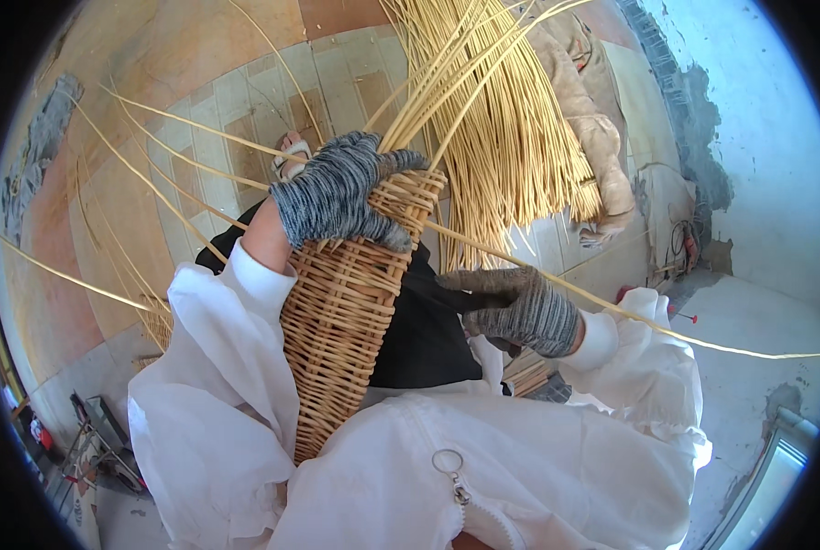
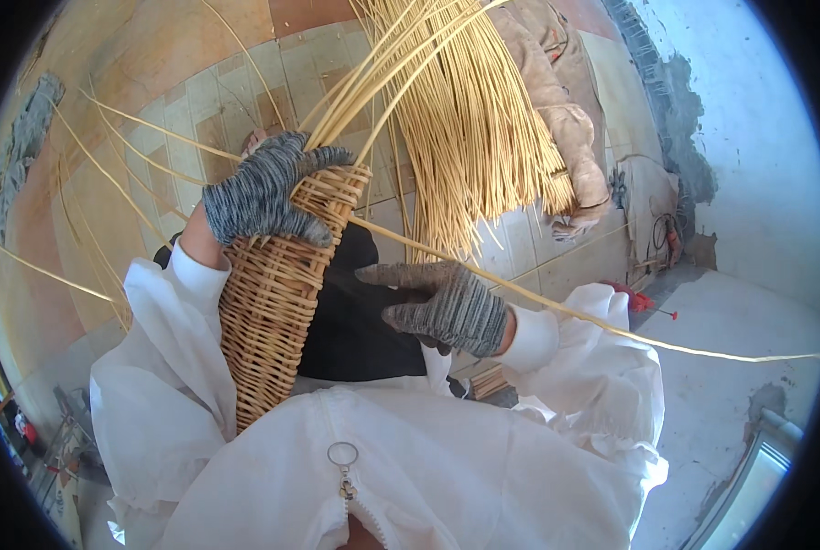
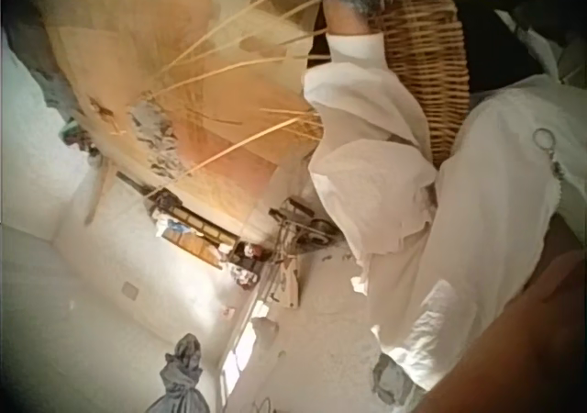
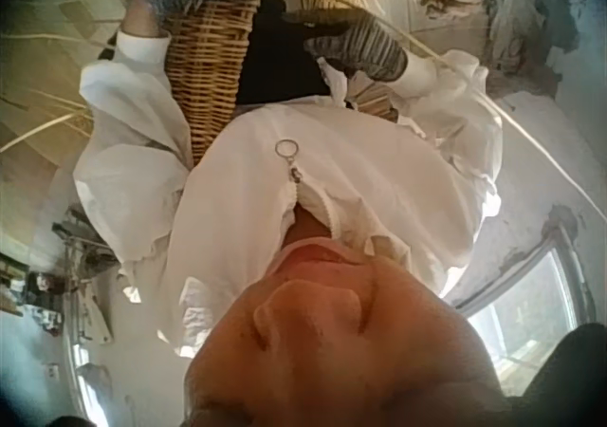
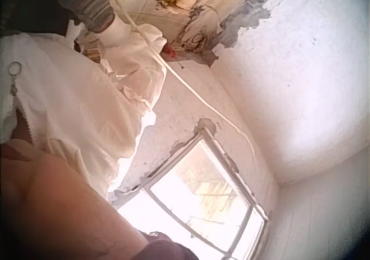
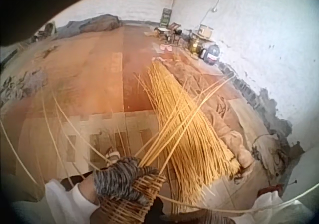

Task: The person sits on the floor and weaves a rectangular basket using thin wooden strips. They interlace the strips by hand, occasionally using a metal tool to tighten the weave and adjust the structure.

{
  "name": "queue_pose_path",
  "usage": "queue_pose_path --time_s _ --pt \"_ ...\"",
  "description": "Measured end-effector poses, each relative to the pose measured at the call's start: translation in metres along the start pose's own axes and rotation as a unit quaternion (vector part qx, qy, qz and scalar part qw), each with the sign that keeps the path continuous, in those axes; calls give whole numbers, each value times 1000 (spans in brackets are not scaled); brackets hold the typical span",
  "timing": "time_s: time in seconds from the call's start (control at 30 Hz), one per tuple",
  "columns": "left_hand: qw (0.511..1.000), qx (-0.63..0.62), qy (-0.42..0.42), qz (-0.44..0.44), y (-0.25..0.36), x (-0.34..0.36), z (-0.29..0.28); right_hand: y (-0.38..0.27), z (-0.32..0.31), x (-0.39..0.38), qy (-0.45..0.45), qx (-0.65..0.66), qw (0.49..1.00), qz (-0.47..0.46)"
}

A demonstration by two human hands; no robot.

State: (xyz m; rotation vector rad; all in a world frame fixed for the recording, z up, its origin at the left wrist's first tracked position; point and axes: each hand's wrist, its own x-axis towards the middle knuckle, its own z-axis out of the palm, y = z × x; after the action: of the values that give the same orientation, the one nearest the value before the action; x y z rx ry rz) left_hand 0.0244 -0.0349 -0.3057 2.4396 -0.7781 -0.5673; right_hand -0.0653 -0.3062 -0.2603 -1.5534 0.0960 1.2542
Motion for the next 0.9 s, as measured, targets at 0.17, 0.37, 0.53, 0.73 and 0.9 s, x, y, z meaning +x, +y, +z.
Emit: queue_pose_path --time_s 0.17,0.37,0.53,0.73,0.9 --pt "997 -62 27 35 5 -1 1 0 -7 -9 -110 46 993 1" --pt "973 -200 59 98 -14 7 21 -3 -2 -10 56 -424 880 -205" --pt "938 -243 238 68 -11 8 16 -26 14 -21 202 -736 616 -192" --pt "777 -575 246 71 65 -73 5 -46 20 -47 250 -119 933 -232" --pt "776 -602 177 62 112 -85 21 -66 -9 -7 163 -122 890 -409"
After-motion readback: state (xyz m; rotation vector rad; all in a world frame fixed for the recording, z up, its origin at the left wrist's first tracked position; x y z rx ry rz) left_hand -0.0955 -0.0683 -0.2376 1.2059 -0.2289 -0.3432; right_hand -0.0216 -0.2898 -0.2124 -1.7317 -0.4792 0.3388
